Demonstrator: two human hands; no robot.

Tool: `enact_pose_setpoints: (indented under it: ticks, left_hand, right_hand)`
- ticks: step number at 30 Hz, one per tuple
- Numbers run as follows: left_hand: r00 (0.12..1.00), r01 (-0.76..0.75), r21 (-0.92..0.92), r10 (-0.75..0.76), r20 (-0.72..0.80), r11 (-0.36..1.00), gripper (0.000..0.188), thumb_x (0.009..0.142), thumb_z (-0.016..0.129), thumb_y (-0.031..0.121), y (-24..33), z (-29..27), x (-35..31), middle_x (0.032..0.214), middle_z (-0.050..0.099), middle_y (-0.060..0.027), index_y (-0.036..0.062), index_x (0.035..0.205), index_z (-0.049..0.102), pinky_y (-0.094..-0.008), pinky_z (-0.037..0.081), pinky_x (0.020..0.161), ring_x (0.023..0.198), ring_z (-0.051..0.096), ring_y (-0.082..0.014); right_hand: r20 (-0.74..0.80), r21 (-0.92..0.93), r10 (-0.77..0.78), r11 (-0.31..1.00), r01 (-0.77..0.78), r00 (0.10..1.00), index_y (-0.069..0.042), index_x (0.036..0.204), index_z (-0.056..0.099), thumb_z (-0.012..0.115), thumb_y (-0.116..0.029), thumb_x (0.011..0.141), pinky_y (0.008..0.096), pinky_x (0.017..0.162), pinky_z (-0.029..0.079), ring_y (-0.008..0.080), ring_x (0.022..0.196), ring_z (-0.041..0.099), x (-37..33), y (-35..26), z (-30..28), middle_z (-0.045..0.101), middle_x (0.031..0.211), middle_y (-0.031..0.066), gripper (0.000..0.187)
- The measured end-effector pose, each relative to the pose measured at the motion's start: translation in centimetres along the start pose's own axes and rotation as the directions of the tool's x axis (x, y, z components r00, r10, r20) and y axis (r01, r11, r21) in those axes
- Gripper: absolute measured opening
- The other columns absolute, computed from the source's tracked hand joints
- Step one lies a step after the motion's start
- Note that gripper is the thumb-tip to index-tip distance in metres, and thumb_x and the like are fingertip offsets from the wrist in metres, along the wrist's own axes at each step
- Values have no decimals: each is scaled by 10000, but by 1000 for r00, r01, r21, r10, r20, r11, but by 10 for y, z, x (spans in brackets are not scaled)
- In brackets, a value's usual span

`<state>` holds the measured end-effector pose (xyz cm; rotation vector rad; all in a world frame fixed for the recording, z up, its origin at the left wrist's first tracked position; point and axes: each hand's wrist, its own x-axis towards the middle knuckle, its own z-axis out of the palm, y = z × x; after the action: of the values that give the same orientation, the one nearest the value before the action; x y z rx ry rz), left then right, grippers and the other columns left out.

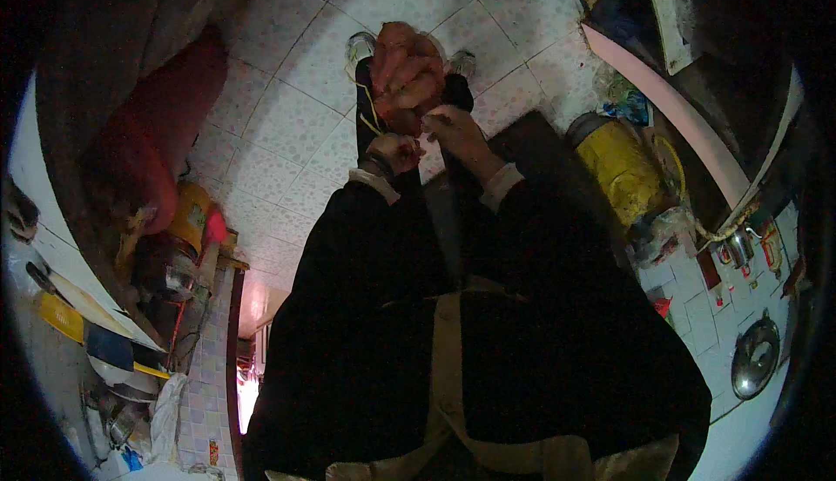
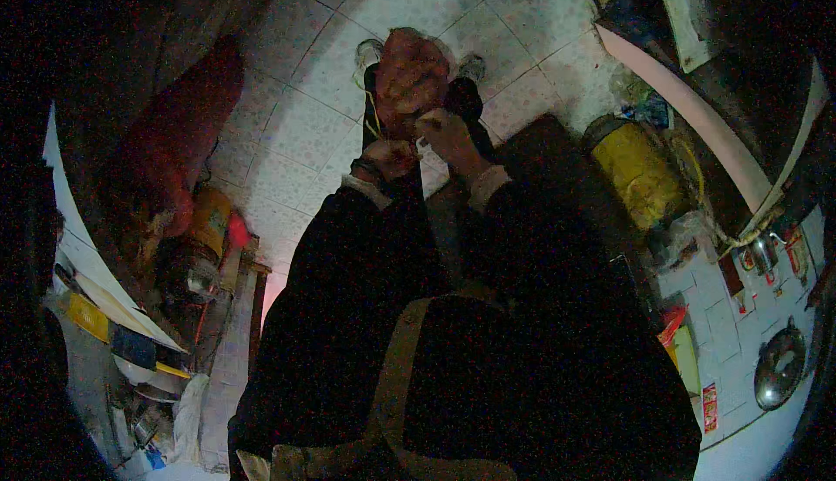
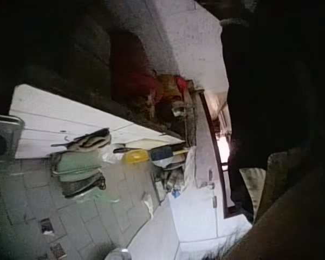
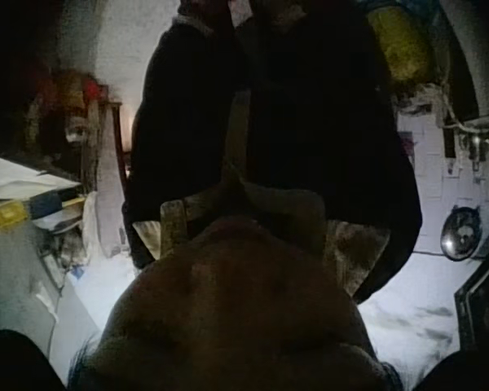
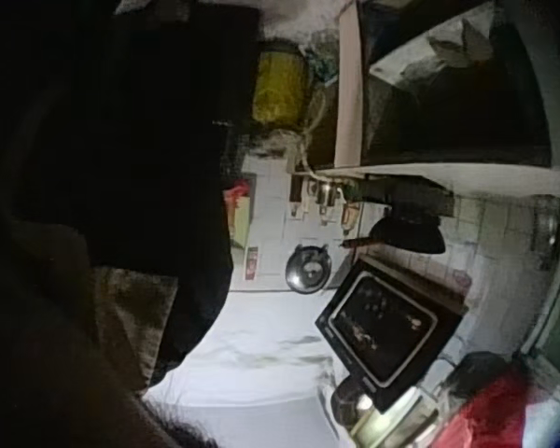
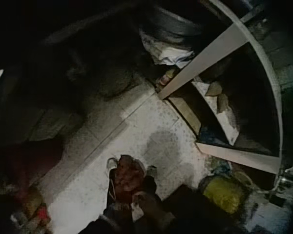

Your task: The person washes hands at the sink, then uses chopsticks to transfer cooked food from a steamer basket into a yellow colander on the countertop.

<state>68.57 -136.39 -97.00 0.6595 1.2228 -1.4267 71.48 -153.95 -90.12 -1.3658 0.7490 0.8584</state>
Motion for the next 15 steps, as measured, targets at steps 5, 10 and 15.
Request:
enact_pose_setpoints:
  ticks: [5,10,15]
  left_hand:
    - [967,-225,134,205,150,965,44,832,561,43,5,21,-24,793,586,-104,14,815,588,-346,468,716,837,557,-206]
    - [983,-137,-266,98,-157,954,85,859,566,56,0,31,-35,897,610,-102,-3,902,609,-335,482,753,879,574,-218]
    - [884,-467,344,442,154,814,218,932,537,157,-2,21,-24,890,631,-93,-18,1050,589,-297,527,726,806,613,-205]
  right_hand:
    - [-135,-346,-326,900,264,936,-29,913,579,644,-241,871,385,577,487,267,633,591,-30,31,11,620,802,122,225]
    - [-151,-426,-413,847,318,898,-15,891,568,680,-118,816,357,620,497,278,697,635,-12,47,9,626,801,139,169]
    - [-213,-459,-329,865,203,920,-16,833,526,615,-32,826,384,601,471,322,693,602,-7,56,-4,588,764,153,91]
